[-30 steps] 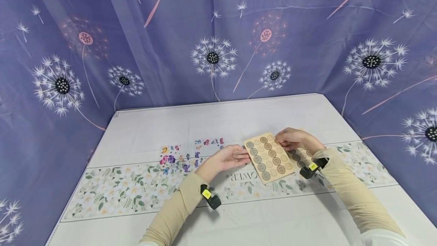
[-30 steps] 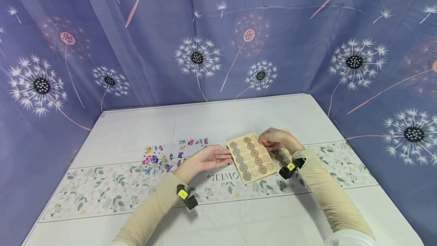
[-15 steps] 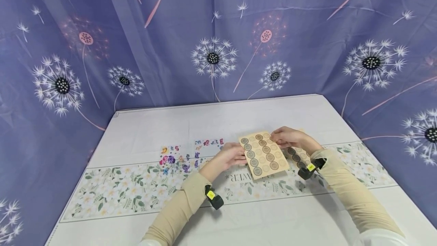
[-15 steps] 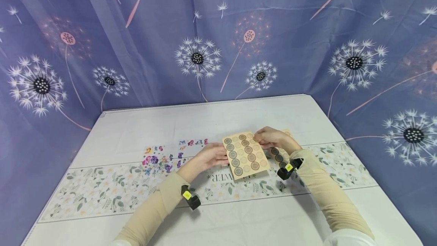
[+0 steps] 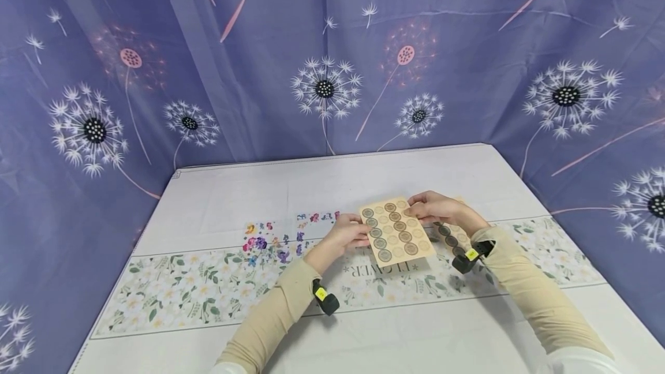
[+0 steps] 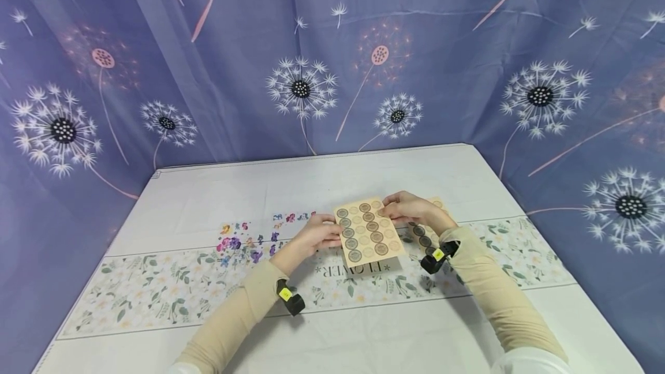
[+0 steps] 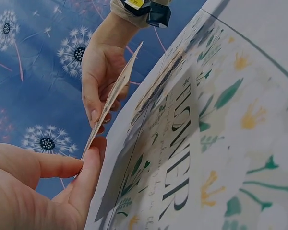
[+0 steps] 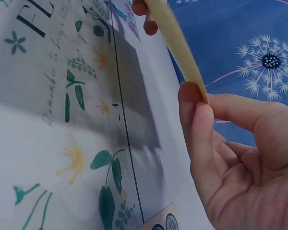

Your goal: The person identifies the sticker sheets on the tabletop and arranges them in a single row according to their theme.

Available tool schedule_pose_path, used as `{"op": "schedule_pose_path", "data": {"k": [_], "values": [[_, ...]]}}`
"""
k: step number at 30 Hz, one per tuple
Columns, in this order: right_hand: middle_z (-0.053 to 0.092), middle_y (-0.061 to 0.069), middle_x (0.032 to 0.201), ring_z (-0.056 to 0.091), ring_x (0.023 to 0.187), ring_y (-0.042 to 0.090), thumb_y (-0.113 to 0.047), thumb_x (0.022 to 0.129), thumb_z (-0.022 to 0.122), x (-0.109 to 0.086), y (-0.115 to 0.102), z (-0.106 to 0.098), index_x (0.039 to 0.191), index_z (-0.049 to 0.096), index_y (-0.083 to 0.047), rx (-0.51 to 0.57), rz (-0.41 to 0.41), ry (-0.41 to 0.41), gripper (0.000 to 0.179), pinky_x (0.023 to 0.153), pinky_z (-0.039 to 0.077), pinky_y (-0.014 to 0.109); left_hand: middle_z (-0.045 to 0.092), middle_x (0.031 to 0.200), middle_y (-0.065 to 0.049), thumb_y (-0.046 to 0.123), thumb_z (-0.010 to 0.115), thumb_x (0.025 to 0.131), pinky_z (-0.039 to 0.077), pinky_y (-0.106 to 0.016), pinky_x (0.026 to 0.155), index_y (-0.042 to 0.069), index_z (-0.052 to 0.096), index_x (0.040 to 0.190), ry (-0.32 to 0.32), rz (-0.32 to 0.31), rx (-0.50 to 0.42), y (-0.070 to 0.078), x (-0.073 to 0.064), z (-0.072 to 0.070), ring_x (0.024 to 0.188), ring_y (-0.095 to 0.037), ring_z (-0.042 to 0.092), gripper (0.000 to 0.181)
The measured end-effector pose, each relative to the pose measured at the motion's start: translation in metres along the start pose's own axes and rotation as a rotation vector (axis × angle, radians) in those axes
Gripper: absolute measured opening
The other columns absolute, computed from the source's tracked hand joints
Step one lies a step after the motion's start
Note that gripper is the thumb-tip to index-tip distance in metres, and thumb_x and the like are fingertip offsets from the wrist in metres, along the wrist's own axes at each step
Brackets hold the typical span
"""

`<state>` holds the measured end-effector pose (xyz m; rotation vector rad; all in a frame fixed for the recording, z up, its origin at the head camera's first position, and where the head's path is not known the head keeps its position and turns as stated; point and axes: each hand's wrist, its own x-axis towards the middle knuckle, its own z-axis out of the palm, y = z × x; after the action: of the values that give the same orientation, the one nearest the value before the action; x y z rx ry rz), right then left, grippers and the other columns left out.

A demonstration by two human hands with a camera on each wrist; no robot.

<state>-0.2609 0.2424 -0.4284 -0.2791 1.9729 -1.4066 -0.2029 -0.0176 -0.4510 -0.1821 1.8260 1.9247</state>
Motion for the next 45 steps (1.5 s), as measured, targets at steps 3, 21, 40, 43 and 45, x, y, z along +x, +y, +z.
{"op": "schedule_pose_path", "data": {"k": [3, 21, 40, 43, 45], "values": [[0.072, 0.001, 0.09, 0.069, 0.076, 0.009, -0.009, 0.095, 0.057, 0.001, 0.0, 0.001, 0.122, 0.049, 0.012, 0.001, -0.007, 0.017, 0.035, 0.065, 0.06, 0.019, 0.065, 0.087, -0.01, 0.002, 0.062, 0.09, 0.063, -0.029, 0.078, -0.006, 0.054, 0.124, 0.01, 0.014, 0.024, 0.001, 0.001, -0.001, 0.068, -0.012, 0.063, 0.036], [0.071, 0.001, 0.09, 0.07, 0.077, 0.011, -0.009, 0.095, 0.058, 0.007, -0.001, 0.005, 0.121, 0.049, 0.011, 0.008, -0.011, 0.066, 0.034, 0.068, 0.062, 0.022, 0.068, 0.1, -0.017, 0.004, 0.062, 0.09, 0.063, -0.027, 0.076, -0.006, 0.054, 0.126, 0.088, 0.006, 0.06, 0.006, 0.001, -0.003, 0.076, -0.015, 0.067, 0.039], [0.07, 0.0, 0.086, 0.067, 0.073, 0.008, -0.01, 0.094, 0.059, 0.014, -0.004, 0.006, 0.129, 0.042, 0.011, 0.03, 0.013, 0.062, 0.044, 0.073, 0.063, 0.026, 0.066, 0.11, -0.023, -0.002, 0.058, 0.088, 0.062, -0.027, 0.082, -0.01, 0.051, 0.129, 0.088, -0.001, 0.033, 0.013, -0.001, -0.014, 0.089, -0.024, 0.071, 0.043], [0.07, -0.001, 0.085, 0.067, 0.073, 0.008, -0.01, 0.094, 0.059, 0.015, -0.004, 0.007, 0.132, 0.04, 0.011, 0.028, 0.025, 0.074, 0.047, 0.073, 0.063, 0.026, 0.066, 0.109, -0.022, -0.001, 0.058, 0.088, 0.062, -0.026, 0.081, -0.01, 0.051, 0.129, 0.087, -0.001, 0.017, 0.011, 0.003, -0.016, 0.089, -0.023, 0.07, 0.042], [0.07, -0.001, 0.085, 0.067, 0.072, 0.008, -0.01, 0.094, 0.059, 0.015, -0.005, 0.008, 0.134, 0.038, 0.011, 0.027, 0.034, 0.081, 0.05, 0.073, 0.063, 0.026, 0.065, 0.111, -0.023, 0.0, 0.058, 0.089, 0.061, -0.027, 0.083, -0.011, 0.049, 0.13, 0.084, -0.004, 0.007, 0.011, 0.002, -0.017, 0.095, -0.026, 0.07, 0.043]]}}
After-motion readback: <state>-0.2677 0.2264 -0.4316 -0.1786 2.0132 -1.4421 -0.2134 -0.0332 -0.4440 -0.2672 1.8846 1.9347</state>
